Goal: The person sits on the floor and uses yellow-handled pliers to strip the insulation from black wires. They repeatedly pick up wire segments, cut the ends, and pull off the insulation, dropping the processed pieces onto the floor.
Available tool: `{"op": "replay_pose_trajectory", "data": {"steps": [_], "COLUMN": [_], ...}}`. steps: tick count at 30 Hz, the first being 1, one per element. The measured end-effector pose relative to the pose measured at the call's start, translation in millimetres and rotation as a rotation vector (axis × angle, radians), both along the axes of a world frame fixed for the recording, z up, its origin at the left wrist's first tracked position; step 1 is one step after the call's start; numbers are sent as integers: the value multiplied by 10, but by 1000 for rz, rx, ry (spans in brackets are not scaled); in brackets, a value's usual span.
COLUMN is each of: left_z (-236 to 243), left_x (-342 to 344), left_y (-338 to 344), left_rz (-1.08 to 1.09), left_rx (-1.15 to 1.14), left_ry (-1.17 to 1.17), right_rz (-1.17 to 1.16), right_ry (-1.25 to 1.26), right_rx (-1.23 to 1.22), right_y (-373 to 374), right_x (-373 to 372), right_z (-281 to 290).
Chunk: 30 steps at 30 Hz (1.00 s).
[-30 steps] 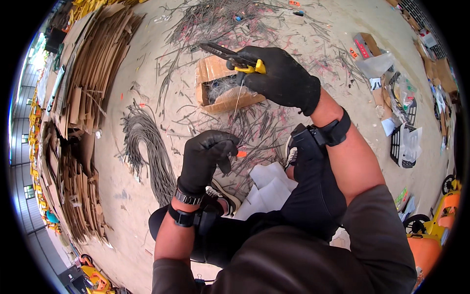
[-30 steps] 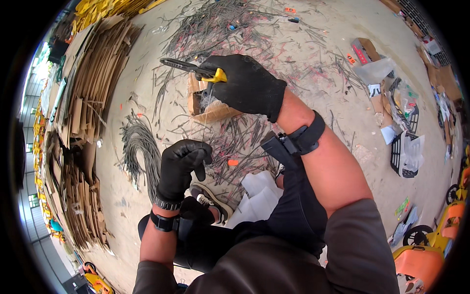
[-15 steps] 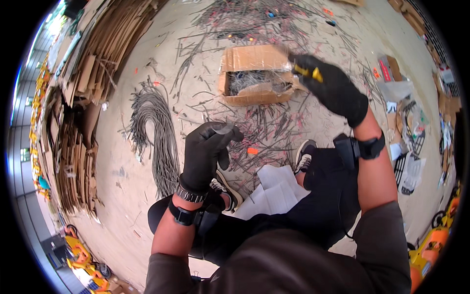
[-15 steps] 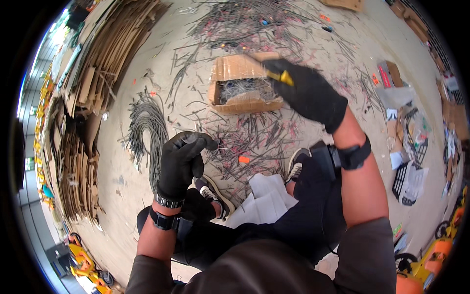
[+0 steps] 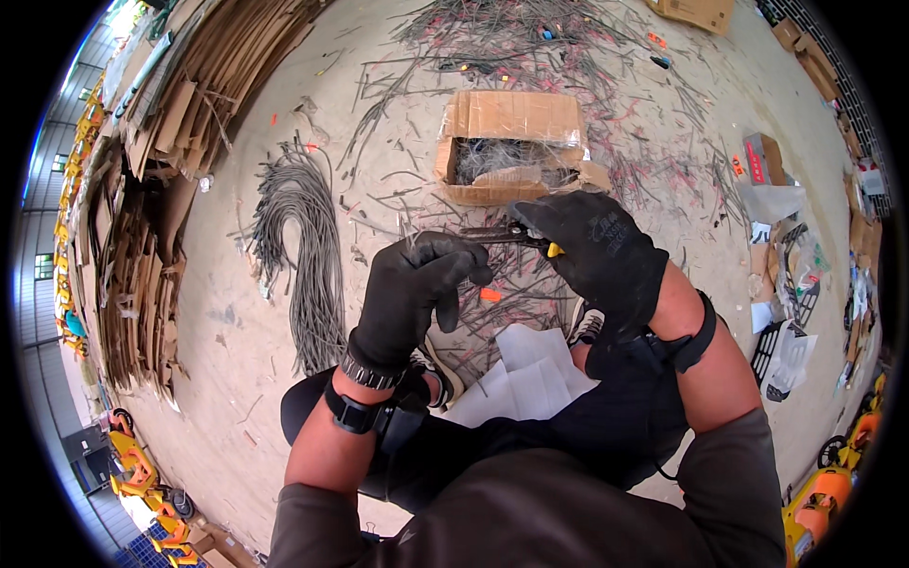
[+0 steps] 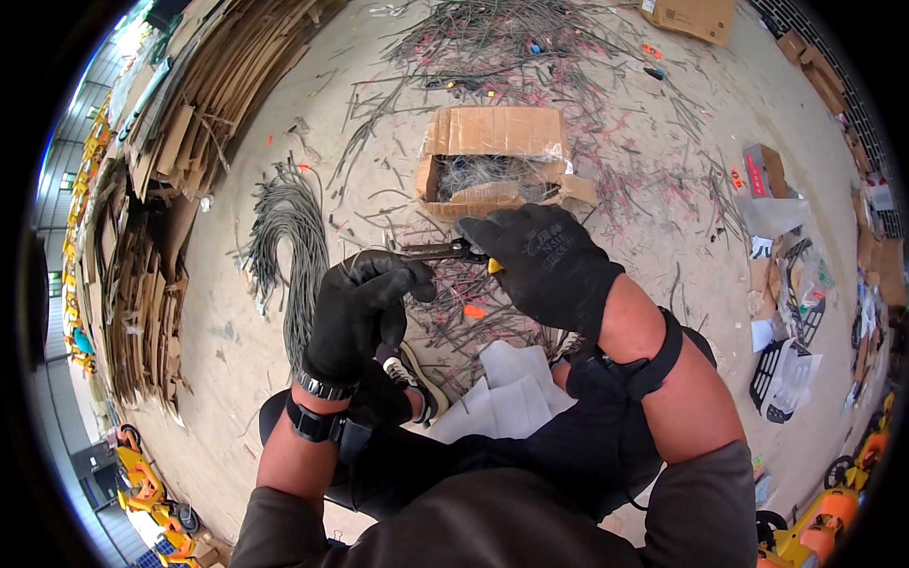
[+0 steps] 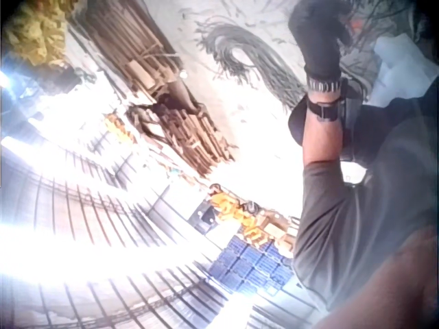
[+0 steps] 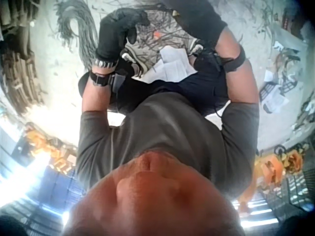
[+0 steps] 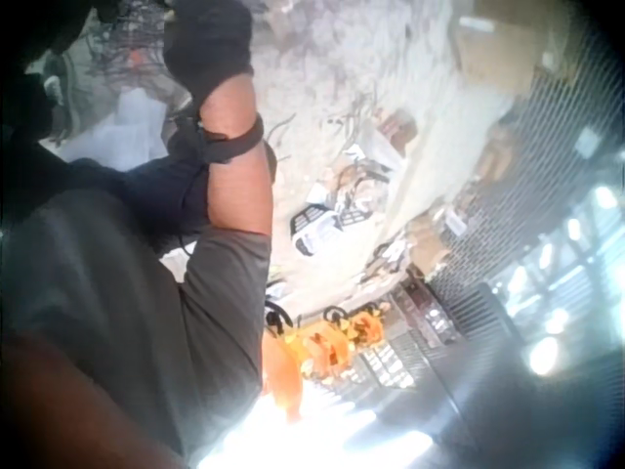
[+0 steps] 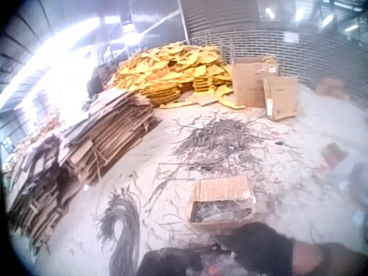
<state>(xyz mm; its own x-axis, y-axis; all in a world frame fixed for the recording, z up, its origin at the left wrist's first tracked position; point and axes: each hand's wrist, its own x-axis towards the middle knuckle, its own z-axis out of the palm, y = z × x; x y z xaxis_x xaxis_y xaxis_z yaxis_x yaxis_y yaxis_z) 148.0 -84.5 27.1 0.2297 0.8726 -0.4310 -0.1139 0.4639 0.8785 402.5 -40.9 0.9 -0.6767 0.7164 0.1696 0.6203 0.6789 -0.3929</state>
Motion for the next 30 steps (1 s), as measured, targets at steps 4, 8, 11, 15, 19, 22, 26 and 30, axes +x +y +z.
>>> {"op": "replay_pose_trajectory", "data": {"steps": [4,8,11,15,19,22,26,30], "left_z": [-11,-60,-26,39,77,31,1,6], "left_x": [23,19,17,-1,-8,-37,-44,-33], "left_y": [-34,-61,-59,-54,-51,-62,-63,-80], "left_rz": [-10,7,-33,-134,-172,-193,-161,-119], "left_rx": [-15,-22,-17,68,20,81,38,68], "left_ry": [-29,-37,-16,52,-13,-24,-48,-85], "right_rz": [3,-3,4,39,91,115,111,106], "right_ry": [-46,-2,-15,-26,-21,1,-1,10], "right_rx": [-26,-22,-17,86,118,124,160,113], "right_y": [-48,-77,-70,-79,-97,-107,-122,-123], "right_x": [-31,-64,-90,-127,-193,-205,-217,-212], "right_z": [27,91,77,117,201,218,232,230]}}
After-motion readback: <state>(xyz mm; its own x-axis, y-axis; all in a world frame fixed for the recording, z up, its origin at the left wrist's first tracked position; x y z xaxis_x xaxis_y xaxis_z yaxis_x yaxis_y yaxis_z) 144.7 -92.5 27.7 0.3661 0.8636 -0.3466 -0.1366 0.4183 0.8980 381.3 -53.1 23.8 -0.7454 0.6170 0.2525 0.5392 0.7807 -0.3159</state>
